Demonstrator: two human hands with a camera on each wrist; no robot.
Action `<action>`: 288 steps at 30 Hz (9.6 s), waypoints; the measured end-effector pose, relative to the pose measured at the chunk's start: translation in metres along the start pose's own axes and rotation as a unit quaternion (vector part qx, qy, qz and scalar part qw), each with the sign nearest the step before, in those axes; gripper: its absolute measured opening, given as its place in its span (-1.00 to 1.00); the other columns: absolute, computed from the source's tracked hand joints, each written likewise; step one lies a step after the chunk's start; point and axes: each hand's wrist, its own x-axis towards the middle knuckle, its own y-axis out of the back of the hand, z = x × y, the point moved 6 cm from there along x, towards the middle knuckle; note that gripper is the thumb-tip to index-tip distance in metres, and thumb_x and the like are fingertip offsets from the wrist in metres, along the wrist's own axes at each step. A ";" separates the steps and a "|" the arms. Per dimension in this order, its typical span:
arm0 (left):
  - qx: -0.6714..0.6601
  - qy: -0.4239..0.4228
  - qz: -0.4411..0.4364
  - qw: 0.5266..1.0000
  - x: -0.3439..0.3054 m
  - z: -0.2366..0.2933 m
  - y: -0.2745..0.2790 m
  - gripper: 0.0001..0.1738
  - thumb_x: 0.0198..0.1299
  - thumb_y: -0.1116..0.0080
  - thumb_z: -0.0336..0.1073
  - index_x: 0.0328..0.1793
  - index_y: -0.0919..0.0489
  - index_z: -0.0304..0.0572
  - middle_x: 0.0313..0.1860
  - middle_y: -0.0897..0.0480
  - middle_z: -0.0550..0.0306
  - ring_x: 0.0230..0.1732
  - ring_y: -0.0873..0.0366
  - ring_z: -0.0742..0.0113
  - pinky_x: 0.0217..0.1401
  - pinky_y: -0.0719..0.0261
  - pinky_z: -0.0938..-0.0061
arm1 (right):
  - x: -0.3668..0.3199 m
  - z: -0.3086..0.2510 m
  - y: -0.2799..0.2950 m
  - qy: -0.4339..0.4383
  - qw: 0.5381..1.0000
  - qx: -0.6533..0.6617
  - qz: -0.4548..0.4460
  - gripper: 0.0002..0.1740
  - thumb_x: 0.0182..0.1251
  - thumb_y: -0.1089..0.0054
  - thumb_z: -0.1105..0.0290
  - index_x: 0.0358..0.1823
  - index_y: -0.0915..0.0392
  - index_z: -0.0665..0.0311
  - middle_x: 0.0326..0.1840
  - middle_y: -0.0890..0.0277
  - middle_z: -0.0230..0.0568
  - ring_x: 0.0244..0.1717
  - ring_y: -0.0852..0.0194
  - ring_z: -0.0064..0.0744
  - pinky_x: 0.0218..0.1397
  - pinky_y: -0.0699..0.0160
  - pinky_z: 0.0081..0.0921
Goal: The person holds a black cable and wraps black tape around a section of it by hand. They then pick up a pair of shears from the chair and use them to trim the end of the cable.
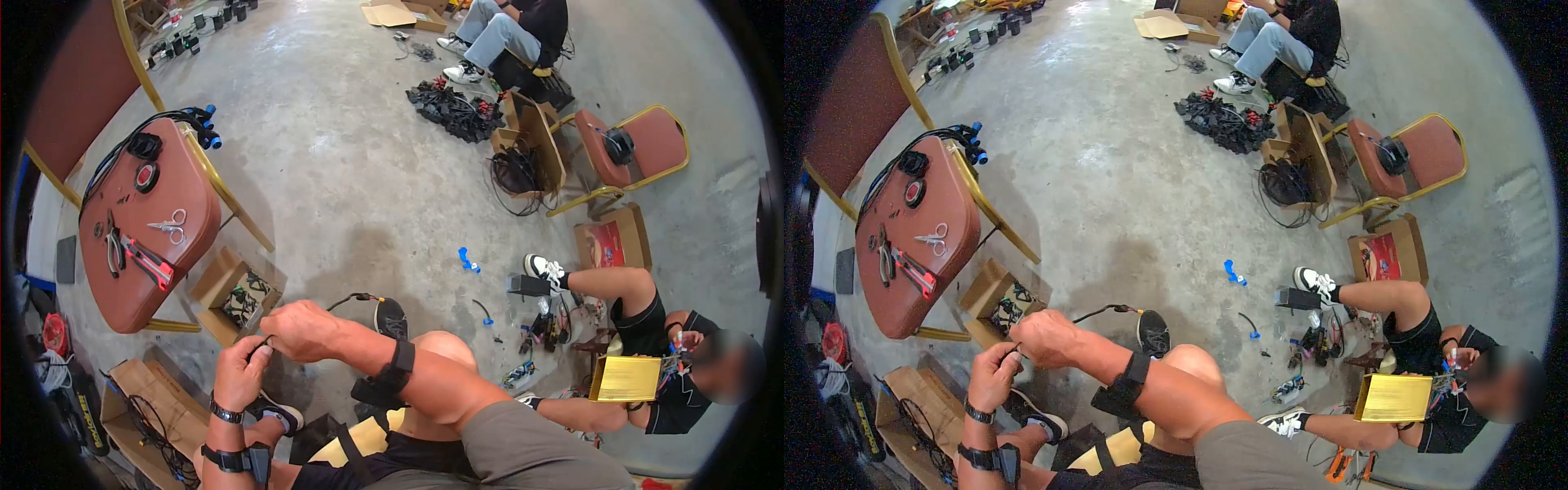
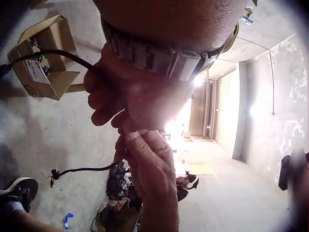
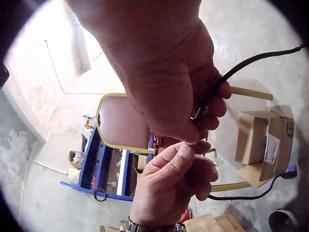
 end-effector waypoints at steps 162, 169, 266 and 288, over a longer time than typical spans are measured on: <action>0.005 -0.066 0.102 0.993 -0.006 0.011 0.029 -0.91 0.10 -0.33 -0.46 -0.30 -0.67 -0.34 -0.53 -0.62 0.29 -0.49 -0.45 0.59 -0.44 -0.42 0.60 | 0.002 -0.011 0.014 0.082 0.986 0.099 0.102 -0.86 0.16 -0.29 0.42 -0.32 -0.51 0.25 -0.43 -0.47 -0.15 -0.33 -0.52 -0.01 -0.30 -0.49 -0.19; -0.126 -0.004 0.060 0.990 -0.001 0.000 0.021 -0.88 0.13 -0.33 -0.44 -0.23 -0.67 -0.35 -0.49 -0.63 0.30 -0.46 -0.44 0.63 -0.42 -0.42 0.63 | 0.001 -0.010 0.020 0.091 0.985 0.100 0.104 -0.87 0.16 -0.27 0.40 -0.33 -0.51 0.25 -0.43 -0.47 -0.15 -0.35 -0.53 -0.01 -0.32 -0.49 -0.18; -0.117 -0.043 0.058 0.991 -0.007 0.007 0.026 -0.83 0.03 -0.40 -0.46 -0.29 -0.61 -0.29 -0.43 -0.62 0.30 -0.37 -0.47 0.62 -0.33 -0.48 0.61 | 0.000 -0.018 0.023 0.074 0.988 0.135 0.034 -0.85 0.22 -0.26 0.35 -0.26 -0.51 0.20 -0.36 -0.46 -0.11 -0.22 -0.51 0.02 -0.17 -0.49 -0.17; -0.076 -0.053 0.053 0.994 -0.009 0.001 0.020 -0.84 0.11 -0.39 -0.35 -0.30 -0.66 -0.29 -0.50 -0.62 0.34 -0.46 -0.47 0.63 -0.39 -0.45 0.65 | -0.001 -0.015 0.009 0.054 0.988 0.143 -0.024 -0.82 0.36 -0.10 0.29 -0.27 -0.51 0.27 -0.33 -0.53 -0.04 -0.22 -0.53 0.06 -0.15 -0.49 -0.15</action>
